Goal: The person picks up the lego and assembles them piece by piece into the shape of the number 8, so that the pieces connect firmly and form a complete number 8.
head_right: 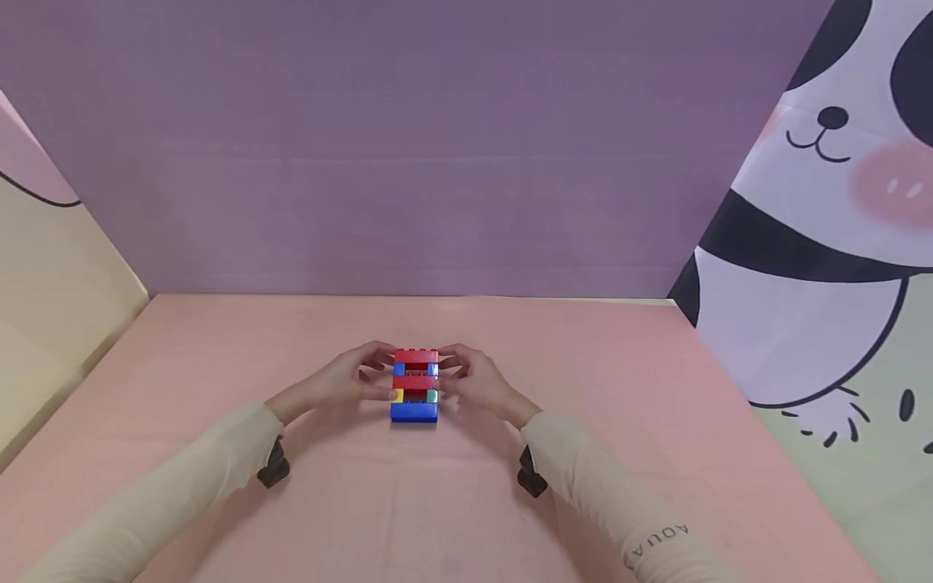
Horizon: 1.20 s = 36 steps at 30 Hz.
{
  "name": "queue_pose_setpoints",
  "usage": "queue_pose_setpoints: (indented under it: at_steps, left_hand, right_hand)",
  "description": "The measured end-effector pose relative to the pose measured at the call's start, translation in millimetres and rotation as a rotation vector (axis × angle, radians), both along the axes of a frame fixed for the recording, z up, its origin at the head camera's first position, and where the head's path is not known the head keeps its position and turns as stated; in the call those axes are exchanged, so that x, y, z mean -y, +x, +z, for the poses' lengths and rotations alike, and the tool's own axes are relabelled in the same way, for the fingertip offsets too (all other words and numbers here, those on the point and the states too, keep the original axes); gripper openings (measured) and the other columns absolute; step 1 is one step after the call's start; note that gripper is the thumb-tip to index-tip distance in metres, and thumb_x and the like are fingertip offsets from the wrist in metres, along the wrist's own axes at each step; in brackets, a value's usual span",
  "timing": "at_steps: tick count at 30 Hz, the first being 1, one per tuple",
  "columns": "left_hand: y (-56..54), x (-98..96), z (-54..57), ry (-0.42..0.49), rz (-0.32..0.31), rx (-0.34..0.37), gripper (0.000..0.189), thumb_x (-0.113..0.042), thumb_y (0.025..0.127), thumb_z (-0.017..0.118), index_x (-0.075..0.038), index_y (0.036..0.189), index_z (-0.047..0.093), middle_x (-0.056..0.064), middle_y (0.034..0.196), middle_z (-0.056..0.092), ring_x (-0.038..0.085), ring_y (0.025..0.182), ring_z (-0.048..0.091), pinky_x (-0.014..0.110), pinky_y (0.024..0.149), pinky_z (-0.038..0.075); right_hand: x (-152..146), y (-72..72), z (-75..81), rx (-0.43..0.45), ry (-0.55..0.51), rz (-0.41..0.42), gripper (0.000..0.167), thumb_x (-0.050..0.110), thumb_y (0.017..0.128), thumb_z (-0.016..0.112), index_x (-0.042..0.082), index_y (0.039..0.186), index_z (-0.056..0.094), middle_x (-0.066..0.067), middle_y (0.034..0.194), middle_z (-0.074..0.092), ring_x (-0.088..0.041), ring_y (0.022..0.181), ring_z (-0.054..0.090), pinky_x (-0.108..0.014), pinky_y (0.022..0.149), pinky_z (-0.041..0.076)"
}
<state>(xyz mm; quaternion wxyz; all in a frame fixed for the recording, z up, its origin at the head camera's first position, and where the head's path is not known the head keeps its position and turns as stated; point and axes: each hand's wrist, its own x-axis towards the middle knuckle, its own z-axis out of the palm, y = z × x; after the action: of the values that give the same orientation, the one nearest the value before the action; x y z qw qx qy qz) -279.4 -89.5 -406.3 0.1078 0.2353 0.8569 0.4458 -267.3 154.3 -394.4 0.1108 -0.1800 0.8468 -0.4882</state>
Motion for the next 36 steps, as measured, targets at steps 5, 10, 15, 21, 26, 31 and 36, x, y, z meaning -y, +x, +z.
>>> queue_pose_setpoints:
  at_steps: [5,10,15,21,26,31,36]
  left_hand:
    - [-2.2,-0.4,-0.9,0.005,-0.011,0.035,0.061,-0.022,0.075,0.075,-0.012,0.127,0.044,0.008,0.124,0.055,0.024,0.115,0.051,0.039,0.097,0.044]
    - [-3.9,0.5,-2.4,0.013,-0.02,0.068,0.06,-0.022,0.077,0.073,-0.011,0.128,0.044,0.008,0.123,0.055,0.024,0.116,0.051,0.038,0.098,0.043]
    - [-4.8,1.6,-2.4,0.007,-0.028,0.09,0.061,-0.024,0.078,0.072,-0.012,0.129,0.043,0.01,0.124,0.054,0.025,0.117,0.049,0.04,0.098,0.043]
    - [-7.1,1.9,-3.0,-0.001,-0.03,0.126,0.062,-0.025,0.078,0.071,-0.013,0.131,0.041,0.01,0.127,0.052,0.026,0.12,0.047,0.04,0.098,0.043]
    - [-9.7,2.1,-4.8,-0.014,-0.034,0.132,0.062,-0.026,0.079,0.07,-0.014,0.132,0.041,0.01,0.128,0.051,0.025,0.121,0.046,0.04,0.097,0.044]
    - [-9.3,1.8,-5.0,-0.02,-0.039,0.127,0.061,-0.026,0.08,0.07,-0.015,0.132,0.041,0.009,0.129,0.051,0.025,0.121,0.046,0.041,0.098,0.043]
    - [-8.5,1.3,-5.6,-0.021,-0.039,0.113,0.059,-0.026,0.08,0.069,-0.014,0.131,0.041,0.01,0.128,0.052,0.026,0.12,0.047,0.044,0.1,0.04]
  right_hand:
    - [-1.6,-3.1,-1.7,0.048,0.025,0.022,0.053,0.01,0.084,0.062,0.005,0.133,0.041,-0.021,0.127,0.051,-0.03,0.103,0.057,-0.034,0.064,0.054]
    - [-1.2,-5.6,-3.3,0.101,0.03,0.029,0.057,0.012,0.083,0.063,0.007,0.134,0.039,-0.019,0.129,0.05,-0.031,0.107,0.055,-0.033,0.063,0.054]
    - [-0.7,-5.7,-4.3,0.115,0.037,0.027,0.057,0.012,0.084,0.063,0.006,0.135,0.039,-0.019,0.129,0.05,-0.031,0.11,0.053,-0.032,0.069,0.055]
    - [0.0,-4.8,-3.9,0.134,0.022,0.029,0.055,0.009,0.085,0.06,0.003,0.135,0.037,-0.021,0.129,0.049,-0.032,0.109,0.054,-0.035,0.074,0.055]
    - [0.6,-5.2,-4.9,0.151,0.021,0.011,0.055,0.009,0.086,0.06,0.005,0.136,0.037,-0.02,0.13,0.048,-0.032,0.113,0.051,-0.034,0.075,0.054]
    - [-0.2,-4.2,-4.5,0.154,0.019,0.0,0.055,0.01,0.085,0.061,0.006,0.136,0.038,-0.019,0.131,0.048,-0.032,0.113,0.051,-0.033,0.075,0.054]
    - [-0.1,-3.9,-5.8,0.152,0.026,-0.014,0.056,0.012,0.084,0.063,0.007,0.135,0.039,-0.018,0.131,0.049,-0.031,0.114,0.052,-0.031,0.074,0.054]
